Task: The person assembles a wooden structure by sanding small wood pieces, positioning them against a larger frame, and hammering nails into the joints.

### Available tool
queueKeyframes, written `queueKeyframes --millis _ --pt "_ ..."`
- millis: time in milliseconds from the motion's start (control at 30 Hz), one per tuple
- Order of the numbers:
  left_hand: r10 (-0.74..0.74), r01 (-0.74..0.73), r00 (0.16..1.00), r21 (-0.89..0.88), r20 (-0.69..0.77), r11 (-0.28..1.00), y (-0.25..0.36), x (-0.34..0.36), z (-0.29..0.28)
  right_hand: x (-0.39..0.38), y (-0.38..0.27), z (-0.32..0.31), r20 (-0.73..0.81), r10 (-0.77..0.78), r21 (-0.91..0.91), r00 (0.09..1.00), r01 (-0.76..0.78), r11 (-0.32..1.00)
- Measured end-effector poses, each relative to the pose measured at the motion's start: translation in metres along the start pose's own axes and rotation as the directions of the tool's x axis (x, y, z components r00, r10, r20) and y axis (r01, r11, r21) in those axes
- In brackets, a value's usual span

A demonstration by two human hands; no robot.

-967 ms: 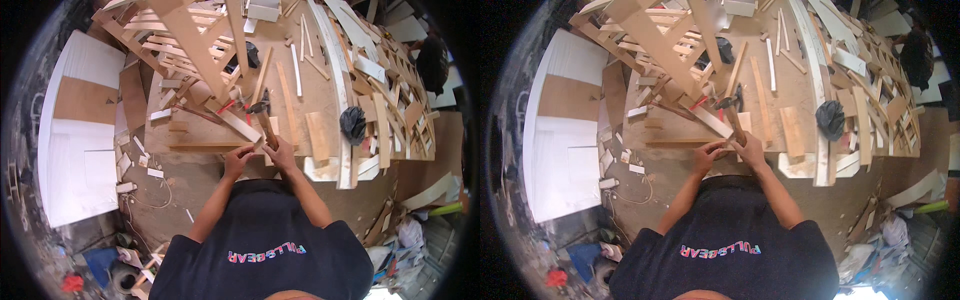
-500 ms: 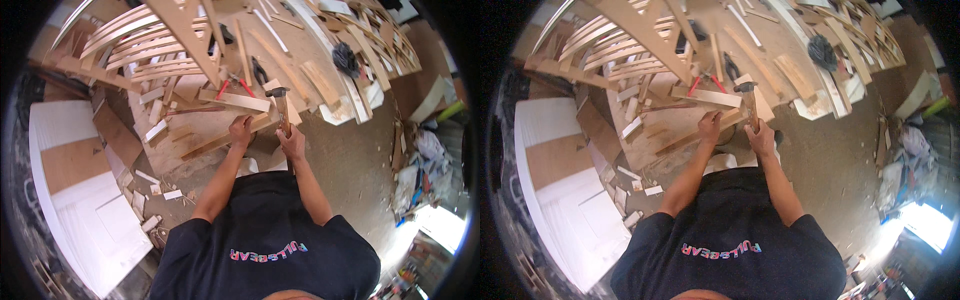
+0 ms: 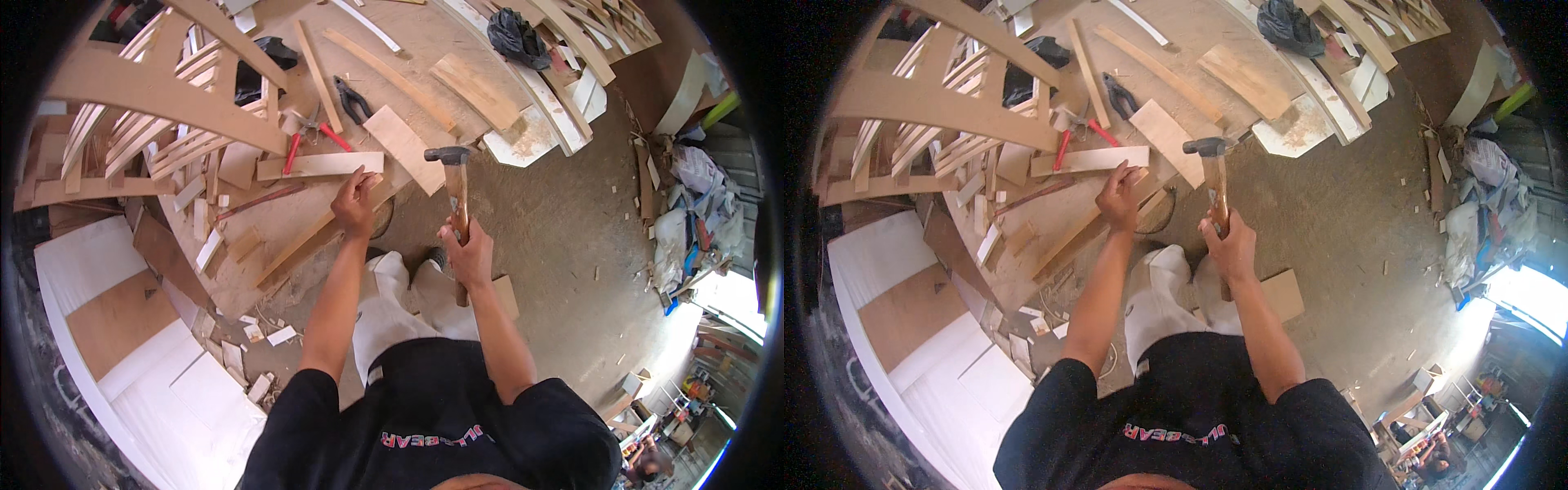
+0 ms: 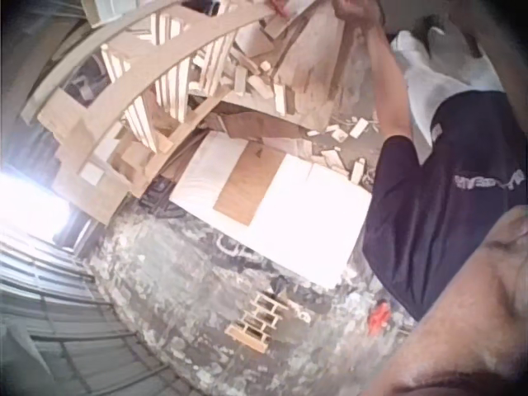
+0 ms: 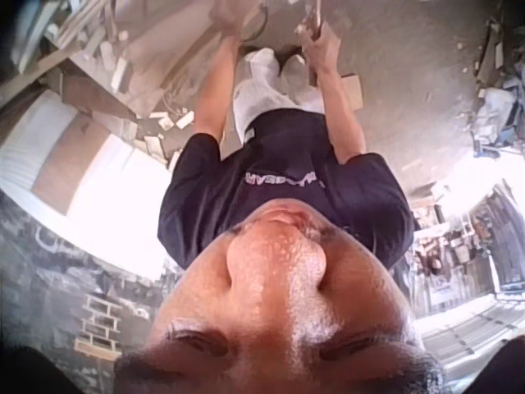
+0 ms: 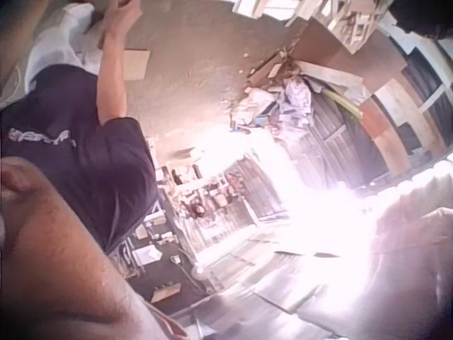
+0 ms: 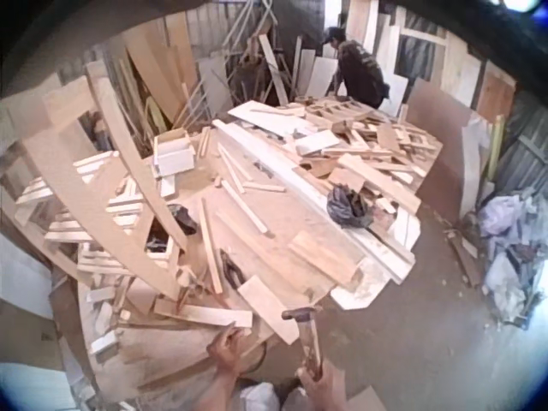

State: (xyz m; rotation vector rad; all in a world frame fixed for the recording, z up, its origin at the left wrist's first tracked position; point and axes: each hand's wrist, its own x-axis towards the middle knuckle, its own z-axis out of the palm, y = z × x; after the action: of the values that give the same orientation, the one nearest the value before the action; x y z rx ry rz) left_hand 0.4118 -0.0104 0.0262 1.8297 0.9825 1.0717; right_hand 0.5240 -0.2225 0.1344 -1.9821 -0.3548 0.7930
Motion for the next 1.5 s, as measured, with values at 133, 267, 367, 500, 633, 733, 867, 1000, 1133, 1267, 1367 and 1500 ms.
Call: queueKeyframes --millis 133,267,367,500,633,733,867,1000,1133,1267,1367,1500 --pt "0.099 -0.093 0.993 0.090 -0.064 0.992 -0.001 0.003 0.012 0.008 0.020 0.002 -0.007 -0.049 -0.021 0.999 0.049 0.999" --pt "0.164 -0.148 0.985 0.208 -0.057 0.967 -0.003 -0.006 0.014 0.002 0.033 0.006 0.039 0.026 -0.015 0.999 -0.026 1.000" --pt "0.231 -0.215 0.972 0.208 -0.053 0.954 -0.005 -0.002 0.017 0.000 0.029 0.009 0.076 0.054 0.026 0.996 -0.056 0.998" --pt "0.299 -0.286 0.954 0.221 -0.023 0.932 -0.007 -0.004 0.016 0.000 0.058 0.013 0.115 -0.047 -0.018 0.992 0.050 0.999" --pt "0.319 -0.305 0.948 0.242 -0.019 0.921 -0.007 -0.003 0.017 -0.003 0.055 0.017 0.120 -0.032 0.000 0.992 0.032 0.999" --pt "0.311 -0.295 0.950 0.251 -0.024 0.922 -0.006 -0.003 0.015 -0.003 0.055 0.019 0.132 -0.025 0.010 0.991 0.024 1.000" --pt "0.325 -0.318 0.946 0.248 0.013 0.915 -0.007 -0.002 0.014 -0.004 0.050 0.020 0.125 -0.037 0.003 0.991 0.037 0.999" --pt "0.320 -0.312 0.947 0.253 0.008 0.916 -0.011 -0.004 0.016 -0.004 0.043 0.020 0.132 -0.032 0.049 0.991 0.026 0.998" --pt "0.341 -0.329 0.940 0.247 -0.008 0.912 -0.012 -0.006 0.017 -0.005 0.038 0.020 0.125 0.012 0.024 0.992 -0.016 1.000" --pt "0.330 -0.321 0.944 0.291 0.018 0.901 -0.015 -0.006 0.017 -0.005 0.040 0.020 0.147 0.008 0.031 0.989 -0.013 0.999" --pt "0.334 -0.320 0.942 0.319 0.012 0.892 -0.015 -0.008 0.019 -0.004 0.040 0.020 0.152 -0.004 0.032 0.988 0.000 0.999" --pt "0.348 -0.332 0.937 0.326 0.008 0.885 -0.015 -0.008 0.018 -0.004 0.034 0.019 0.170 0.016 0.026 0.985 -0.021 0.999"
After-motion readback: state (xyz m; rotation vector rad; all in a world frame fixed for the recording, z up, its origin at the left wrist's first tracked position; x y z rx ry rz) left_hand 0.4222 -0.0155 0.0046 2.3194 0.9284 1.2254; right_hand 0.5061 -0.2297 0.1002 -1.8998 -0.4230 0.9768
